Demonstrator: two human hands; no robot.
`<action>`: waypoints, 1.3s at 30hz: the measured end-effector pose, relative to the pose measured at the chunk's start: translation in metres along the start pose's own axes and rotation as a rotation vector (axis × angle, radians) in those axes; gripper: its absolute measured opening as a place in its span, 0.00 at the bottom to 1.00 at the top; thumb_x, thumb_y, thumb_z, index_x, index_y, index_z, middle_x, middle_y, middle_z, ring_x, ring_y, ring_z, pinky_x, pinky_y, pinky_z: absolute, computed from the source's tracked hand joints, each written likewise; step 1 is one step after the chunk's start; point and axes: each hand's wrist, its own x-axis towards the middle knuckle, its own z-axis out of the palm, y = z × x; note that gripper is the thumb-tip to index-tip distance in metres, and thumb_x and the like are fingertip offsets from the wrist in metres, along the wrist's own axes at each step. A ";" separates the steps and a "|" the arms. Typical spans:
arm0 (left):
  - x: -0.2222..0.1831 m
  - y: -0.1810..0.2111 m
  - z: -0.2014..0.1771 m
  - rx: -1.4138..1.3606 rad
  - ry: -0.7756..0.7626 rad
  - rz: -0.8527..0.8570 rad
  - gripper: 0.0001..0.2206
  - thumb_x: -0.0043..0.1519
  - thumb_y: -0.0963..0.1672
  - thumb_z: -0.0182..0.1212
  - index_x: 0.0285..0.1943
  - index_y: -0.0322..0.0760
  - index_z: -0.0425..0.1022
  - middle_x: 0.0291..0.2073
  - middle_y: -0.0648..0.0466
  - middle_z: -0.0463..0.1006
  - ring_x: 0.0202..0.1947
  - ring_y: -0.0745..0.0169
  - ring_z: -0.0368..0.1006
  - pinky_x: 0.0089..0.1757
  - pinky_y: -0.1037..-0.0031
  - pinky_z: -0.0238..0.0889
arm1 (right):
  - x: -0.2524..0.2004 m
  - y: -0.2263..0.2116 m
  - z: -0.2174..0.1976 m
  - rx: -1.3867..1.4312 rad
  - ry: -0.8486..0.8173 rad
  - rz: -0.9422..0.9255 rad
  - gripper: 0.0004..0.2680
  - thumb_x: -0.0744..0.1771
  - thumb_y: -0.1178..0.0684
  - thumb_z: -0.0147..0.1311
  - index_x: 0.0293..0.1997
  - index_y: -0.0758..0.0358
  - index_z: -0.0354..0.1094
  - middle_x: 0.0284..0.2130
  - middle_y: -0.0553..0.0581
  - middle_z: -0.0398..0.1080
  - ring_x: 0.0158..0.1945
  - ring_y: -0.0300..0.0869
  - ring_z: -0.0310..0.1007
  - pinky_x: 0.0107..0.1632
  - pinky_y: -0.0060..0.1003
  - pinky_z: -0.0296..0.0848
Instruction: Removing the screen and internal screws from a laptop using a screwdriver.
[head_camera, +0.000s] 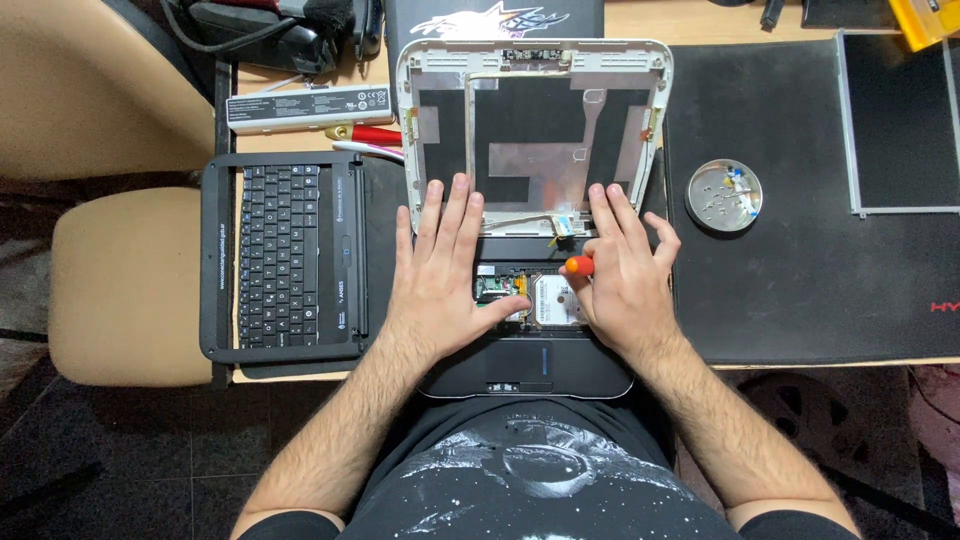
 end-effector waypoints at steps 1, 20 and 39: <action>0.000 0.000 -0.002 -0.001 0.000 0.000 0.64 0.66 0.77 0.58 1.01 0.40 0.46 1.00 0.42 0.40 0.98 0.33 0.33 0.85 0.28 0.21 | 0.001 0.001 -0.001 0.000 -0.001 0.000 0.14 0.80 0.37 0.57 0.51 0.57 0.66 0.86 0.73 0.69 0.87 0.65 0.69 0.80 0.76 0.55; -0.024 -0.012 -0.001 -0.237 0.127 0.073 0.52 0.68 0.67 0.75 0.94 0.38 0.64 0.95 0.43 0.60 0.94 0.35 0.52 0.87 0.35 0.34 | -0.043 0.066 -0.004 1.010 0.401 0.600 0.18 0.82 0.35 0.42 0.59 0.64 0.58 0.39 0.61 0.66 0.34 0.44 0.79 0.37 0.31 0.80; -0.024 -0.009 -0.002 -0.041 0.054 0.354 0.35 0.79 0.62 0.60 0.87 0.39 0.76 0.84 0.49 0.77 0.83 0.47 0.72 0.81 0.50 0.59 | -0.035 0.053 -0.009 0.947 0.416 0.529 0.22 0.79 0.66 0.65 0.72 0.61 0.45 0.47 0.73 0.79 0.37 0.47 0.85 0.48 0.41 0.90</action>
